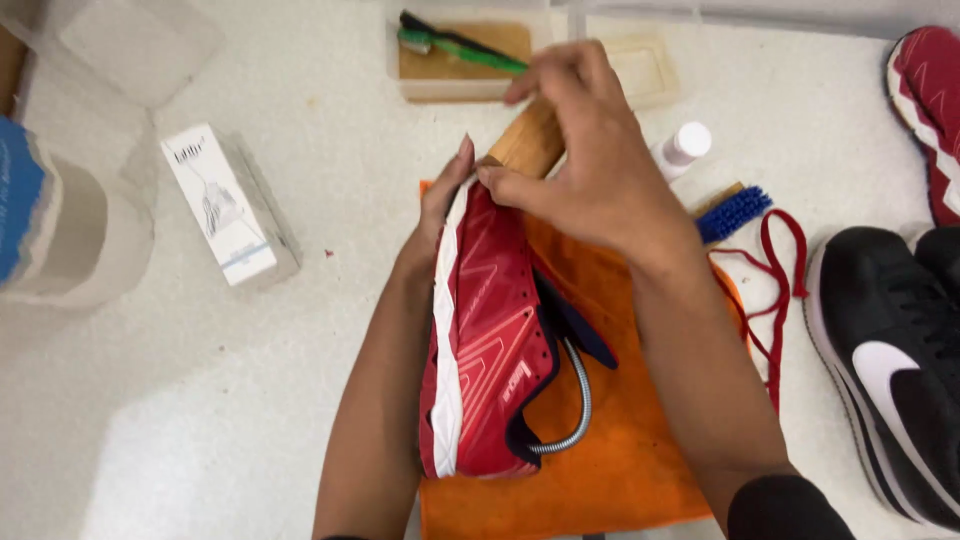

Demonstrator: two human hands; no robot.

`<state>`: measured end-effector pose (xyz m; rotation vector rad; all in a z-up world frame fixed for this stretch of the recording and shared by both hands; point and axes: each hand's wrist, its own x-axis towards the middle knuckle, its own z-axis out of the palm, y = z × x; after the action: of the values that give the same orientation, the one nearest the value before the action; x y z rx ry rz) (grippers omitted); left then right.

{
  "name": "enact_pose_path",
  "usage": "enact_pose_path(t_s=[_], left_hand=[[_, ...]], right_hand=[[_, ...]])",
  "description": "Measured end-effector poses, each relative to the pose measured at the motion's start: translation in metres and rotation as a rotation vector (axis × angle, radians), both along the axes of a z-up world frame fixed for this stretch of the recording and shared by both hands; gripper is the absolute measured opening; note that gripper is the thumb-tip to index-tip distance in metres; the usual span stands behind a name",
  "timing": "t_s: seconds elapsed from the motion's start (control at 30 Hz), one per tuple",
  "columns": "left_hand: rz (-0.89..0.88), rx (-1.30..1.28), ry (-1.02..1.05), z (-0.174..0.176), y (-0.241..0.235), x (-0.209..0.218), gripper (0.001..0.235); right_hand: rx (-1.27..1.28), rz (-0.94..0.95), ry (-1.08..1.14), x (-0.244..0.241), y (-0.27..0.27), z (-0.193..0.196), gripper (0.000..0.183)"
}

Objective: The person scrubs a red sneaker with a wooden-handled brush, focusing on the white midsole and red upper. They rotate the shoe to clean different sections, including the toe box and sides, while the shoe rests on an orange towel.

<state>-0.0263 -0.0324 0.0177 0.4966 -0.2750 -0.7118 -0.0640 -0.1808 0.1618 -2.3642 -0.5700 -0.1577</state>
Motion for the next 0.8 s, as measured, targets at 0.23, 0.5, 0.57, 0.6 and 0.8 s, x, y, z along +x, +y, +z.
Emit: enact_pose_path(t_s=[0.23, 0.5, 0.57, 0.6, 0.8], left_hand=[[-0.013, -0.009, 0.176, -0.016, 0.000, -0.002, 0.074], [0.173, -0.068, 0.297, 0.021, -0.014, -0.017, 0.072], [0.105, -0.181, 0.164, 0.005, -0.010, -0.011, 0.043], [0.106, -0.182, 0.157, 0.020, -0.010, -0.014, 0.043], [0.192, 0.076, 0.329, 0.037, -0.009, -0.019, 0.064]], right_hand=[[-0.032, 0.269, 0.245, -0.005, -0.006, 0.006, 0.075], [-0.138, 0.084, 0.256, -0.012, -0.006, 0.007, 0.084], [-0.010, 0.235, 0.245, -0.014, -0.005, 0.006, 0.074], [-0.011, 0.236, 0.237, -0.012, -0.006, 0.006, 0.074], [0.034, 0.041, 0.243, -0.012, -0.005, 0.004, 0.072]])
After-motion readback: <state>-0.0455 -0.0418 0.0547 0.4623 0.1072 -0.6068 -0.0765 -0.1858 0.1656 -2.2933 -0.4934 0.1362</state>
